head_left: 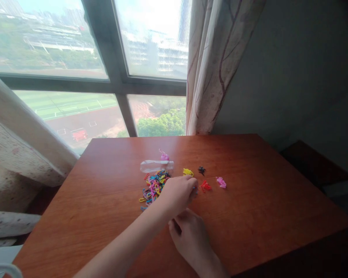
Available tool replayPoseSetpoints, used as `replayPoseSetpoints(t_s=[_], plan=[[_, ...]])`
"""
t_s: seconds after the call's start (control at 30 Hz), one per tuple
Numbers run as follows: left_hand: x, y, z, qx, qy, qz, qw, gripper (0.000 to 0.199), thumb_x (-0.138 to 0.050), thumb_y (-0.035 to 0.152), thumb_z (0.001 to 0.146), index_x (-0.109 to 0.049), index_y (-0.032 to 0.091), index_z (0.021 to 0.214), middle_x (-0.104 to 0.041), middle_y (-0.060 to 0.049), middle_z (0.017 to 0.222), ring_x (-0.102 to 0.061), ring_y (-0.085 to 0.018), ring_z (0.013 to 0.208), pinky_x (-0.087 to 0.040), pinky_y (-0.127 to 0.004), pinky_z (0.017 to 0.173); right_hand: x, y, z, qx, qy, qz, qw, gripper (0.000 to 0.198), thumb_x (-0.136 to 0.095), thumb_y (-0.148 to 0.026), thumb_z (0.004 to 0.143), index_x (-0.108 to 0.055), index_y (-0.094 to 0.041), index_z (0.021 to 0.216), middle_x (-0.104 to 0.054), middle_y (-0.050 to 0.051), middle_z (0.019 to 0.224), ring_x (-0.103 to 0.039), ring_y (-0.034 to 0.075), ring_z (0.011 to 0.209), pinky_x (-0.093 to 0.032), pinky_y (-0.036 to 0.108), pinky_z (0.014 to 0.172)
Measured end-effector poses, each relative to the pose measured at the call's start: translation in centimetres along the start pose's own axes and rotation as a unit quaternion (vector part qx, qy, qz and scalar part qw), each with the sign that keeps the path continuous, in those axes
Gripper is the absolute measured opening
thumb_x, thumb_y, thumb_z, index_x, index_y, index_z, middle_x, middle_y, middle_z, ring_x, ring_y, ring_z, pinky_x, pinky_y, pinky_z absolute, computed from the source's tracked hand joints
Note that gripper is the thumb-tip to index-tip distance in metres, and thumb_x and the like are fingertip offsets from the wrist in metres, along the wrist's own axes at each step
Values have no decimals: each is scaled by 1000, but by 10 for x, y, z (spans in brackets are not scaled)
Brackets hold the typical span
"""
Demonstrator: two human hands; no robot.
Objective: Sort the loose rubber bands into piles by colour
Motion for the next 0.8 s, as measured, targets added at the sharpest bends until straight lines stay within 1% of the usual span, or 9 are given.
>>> replayPoseSetpoints(t_s=[0.1, 0.2, 0.33, 0.43, 0.5, 0.6, 0.7, 0.77, 0.8], plan=[[-11, 8, 20, -17, -20, -4, 1000, 16, -51, 24, 89, -67, 22, 87, -72, -4, 89, -69, -18, 78, -51, -25, 67, 0, 0, 0, 1, -5, 8, 1000, 16, -56, -8, 80, -62, -23, 82, -68, 0, 81, -62, 17, 76, -33, 25, 63], [-17, 13, 30, -21, -33, -5, 999, 16, -52, 22, 88, -68, 20, 87, -73, -7, 88, -70, -20, 76, -53, -27, 67, -1, -1, -1, 7, -10, 8, 1000, 18, -55, -6, 80, -64, -22, 85, -69, 2, 84, -63, 18, 78, -36, 24, 65], [-19, 17, 34, -20, -39, -11, 999, 18, -53, 29, 90, -68, 19, 91, -73, -10, 88, -70, -22, 73, -54, -30, 65, -2, -1, -1, 11, -3, -2, 1000, 19, -56, -5, 79, -64, -21, 83, -69, 2, 81, -64, 17, 75, -36, 23, 64], [-14, 13, 30, -8, -31, -17, 999, 18, -54, 31, 90, -68, 20, 94, -73, -10, 87, -70, -23, 73, -52, -30, 64, -2, -1, -1, 14, 5, 0, 1000, 20, -56, -4, 77, -63, -22, 81, -69, 1, 80, -63, 18, 75, -36, 24, 64], [-9, 7, 22, 6, -21, -21, 1000, 15, -54, 28, 89, -67, 21, 92, -73, -8, 85, -70, -21, 74, -51, -28, 64, -1, -1, -1, 14, 6, 1, 1000, 19, -56, -4, 77, -61, -22, 79, -68, 1, 80, -63, 18, 75, -36, 24, 63], [3, -7, 1, 34, 0, -27, 999, 13, -53, 22, 88, -66, 22, 88, -72, -4, 86, -69, -18, 74, -47, -25, 63, 0, -2, 0, 15, 16, 11, 1000, 15, -57, -7, 80, -60, -22, 79, -66, 0, 80, -61, 17, 75, -36, 24, 64], [13, -22, -27, 65, 20, -35, 997, 18, -48, 19, 89, -66, 23, 86, -71, -2, 84, -67, -17, 74, -44, -23, 61, 2, -4, 0, 20, 30, 24, 999, 14, -55, -9, 84, -60, -22, 81, -65, 0, 79, -59, 16, 74, -35, 24, 64], [16, -31, -48, 79, 23, -40, 996, 18, -50, 14, 86, -65, 22, 81, -71, -1, 81, -66, -15, 71, -43, -21, 60, 2, -5, 1, 21, 30, 29, 999, 15, -55, -9, 85, -60, -23, 83, -64, -1, 79, -59, 16, 74, -34, 24, 64], [15, -35, -59, 83, 21, -47, 995, 17, -51, 14, 85, -66, 23, 82, -71, 0, 82, -66, -15, 72, -44, -21, 62, 3, -5, 1, 20, 28, 31, 999, 15, -55, -9, 86, -61, -23, 84, -64, -1, 79, -58, 16, 74, -34, 24, 64]])
Point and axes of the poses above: each hand's wrist, its own z-axis towards the middle knuckle, its own x-axis out of the back of the hand, y = z × x, the point moved 5 cm from there along z, towards the middle knuckle
